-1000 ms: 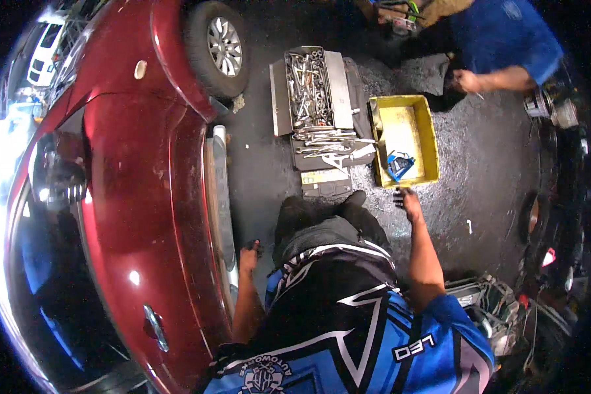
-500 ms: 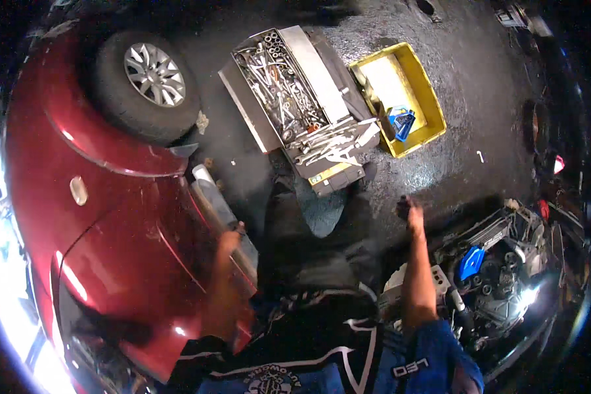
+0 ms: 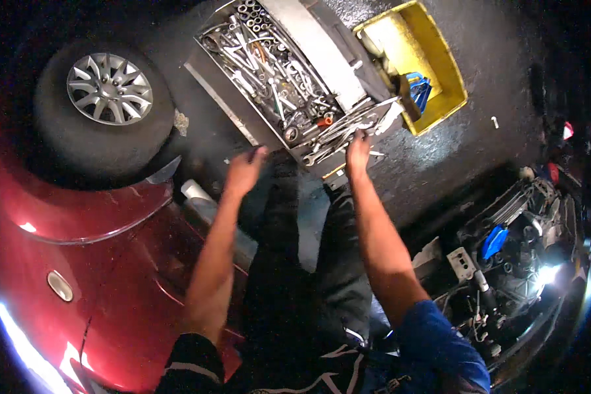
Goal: The person manipulates the front components of a car engine by hand, then walks over to a tray of tools and selects a socket wrench.
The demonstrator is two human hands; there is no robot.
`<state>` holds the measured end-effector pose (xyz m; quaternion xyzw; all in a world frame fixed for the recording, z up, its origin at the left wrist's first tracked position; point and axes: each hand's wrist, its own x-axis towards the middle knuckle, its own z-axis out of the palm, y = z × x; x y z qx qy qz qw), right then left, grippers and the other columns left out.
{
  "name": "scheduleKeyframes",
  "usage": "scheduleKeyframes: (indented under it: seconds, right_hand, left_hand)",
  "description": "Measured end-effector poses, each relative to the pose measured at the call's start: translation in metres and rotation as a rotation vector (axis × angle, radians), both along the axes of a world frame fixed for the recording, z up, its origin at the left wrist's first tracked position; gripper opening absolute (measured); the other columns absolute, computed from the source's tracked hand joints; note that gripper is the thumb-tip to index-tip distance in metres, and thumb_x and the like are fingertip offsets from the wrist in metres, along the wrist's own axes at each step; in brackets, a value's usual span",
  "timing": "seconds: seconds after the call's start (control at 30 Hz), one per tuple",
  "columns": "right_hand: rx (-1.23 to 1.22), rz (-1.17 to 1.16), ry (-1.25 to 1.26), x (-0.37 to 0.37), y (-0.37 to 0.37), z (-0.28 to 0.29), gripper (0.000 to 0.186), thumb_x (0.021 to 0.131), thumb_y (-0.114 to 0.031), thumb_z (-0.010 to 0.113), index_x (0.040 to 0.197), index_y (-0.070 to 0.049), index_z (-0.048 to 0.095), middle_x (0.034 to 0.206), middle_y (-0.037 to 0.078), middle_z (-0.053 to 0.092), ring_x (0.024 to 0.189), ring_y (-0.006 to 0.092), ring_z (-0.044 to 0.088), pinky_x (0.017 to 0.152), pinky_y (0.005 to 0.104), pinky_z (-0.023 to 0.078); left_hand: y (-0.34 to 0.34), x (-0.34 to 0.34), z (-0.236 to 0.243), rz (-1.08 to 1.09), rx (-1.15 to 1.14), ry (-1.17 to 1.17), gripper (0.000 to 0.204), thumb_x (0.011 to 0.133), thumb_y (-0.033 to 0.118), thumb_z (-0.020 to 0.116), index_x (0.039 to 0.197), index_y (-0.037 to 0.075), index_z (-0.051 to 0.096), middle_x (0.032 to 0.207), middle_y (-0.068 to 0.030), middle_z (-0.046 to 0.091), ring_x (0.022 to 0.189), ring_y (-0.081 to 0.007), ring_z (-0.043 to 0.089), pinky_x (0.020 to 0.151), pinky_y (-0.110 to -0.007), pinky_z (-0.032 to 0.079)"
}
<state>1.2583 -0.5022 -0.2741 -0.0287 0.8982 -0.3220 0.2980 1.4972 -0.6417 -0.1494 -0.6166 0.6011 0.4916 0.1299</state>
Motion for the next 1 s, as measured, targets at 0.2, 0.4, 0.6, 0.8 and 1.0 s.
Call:
scheduleKeyframes:
  seconds: [0.2,0.4,0.6,0.8,1.0]
  right_hand:
    - [0.207,0.058,0.233,0.018,-0.106,-0.059,0.050,0.095,-0.031,0.033,0.122,0.010,0.044,0.121,0.032,0.046,0.109,0.0477,0.045,0.096,0.0515,0.034]
    - [0.313,0.137,0.438,0.016,-0.094,-0.099,0.042,0.097,-0.027,0.035,0.120,0.006,0.046,0.106,0.035,0.048,0.100,0.0445,0.049,0.091,0.0492,0.040]
    - [0.269,-0.017,0.335,0.027,-0.111,-0.070,0.039,0.097,-0.026,0.041,0.121,0.004,0.047,0.104,0.034,0.046,0.093,0.0463,0.053,0.083,0.0501,0.045]
    - [0.281,0.195,0.467,0.013,-0.102,-0.077,0.036,0.097,-0.021,0.038,0.120,0.004,0.049,0.108,0.033,0.049,0.096,0.0434,0.051,0.088,0.0469,0.043]
    - [0.226,0.123,0.424,0.014,-0.108,-0.072,0.032,0.096,-0.016,0.039,0.118,0.004,0.051,0.109,0.031,0.050,0.098,0.0404,0.049,0.090,0.0429,0.042]
  left_hand:
    - [-0.025,-0.102,-0.096,0.111,-0.293,0.131,0.034,0.088,0.032,0.054,0.103,0.003,0.066,0.096,-0.0239,0.064,0.094,-0.0419,0.060,0.084,-0.046,0.046]
    - [-0.067,-0.168,-0.144,0.232,-0.152,-0.061,0.056,0.086,0.046,0.056,0.098,-0.009,0.063,0.096,-0.0326,0.062,0.093,-0.0455,0.060,0.085,-0.048,0.047]
    - [-0.078,-0.180,-0.165,0.634,-0.258,0.097,0.040,0.076,0.029,0.068,0.091,-0.008,0.065,0.090,-0.0298,0.064,0.089,-0.0413,0.064,0.082,-0.044,0.048]
    - [-0.093,-0.193,-0.155,0.660,-0.138,0.057,0.037,0.071,0.024,0.069,0.085,-0.010,0.064,0.086,-0.0286,0.065,0.083,-0.0393,0.065,0.077,-0.043,0.049]
    - [-0.103,-0.190,-0.156,0.656,-0.110,-0.075,0.043,0.077,0.034,0.067,0.090,-0.007,0.064,0.092,-0.0282,0.065,0.090,-0.0411,0.064,0.083,-0.043,0.049]
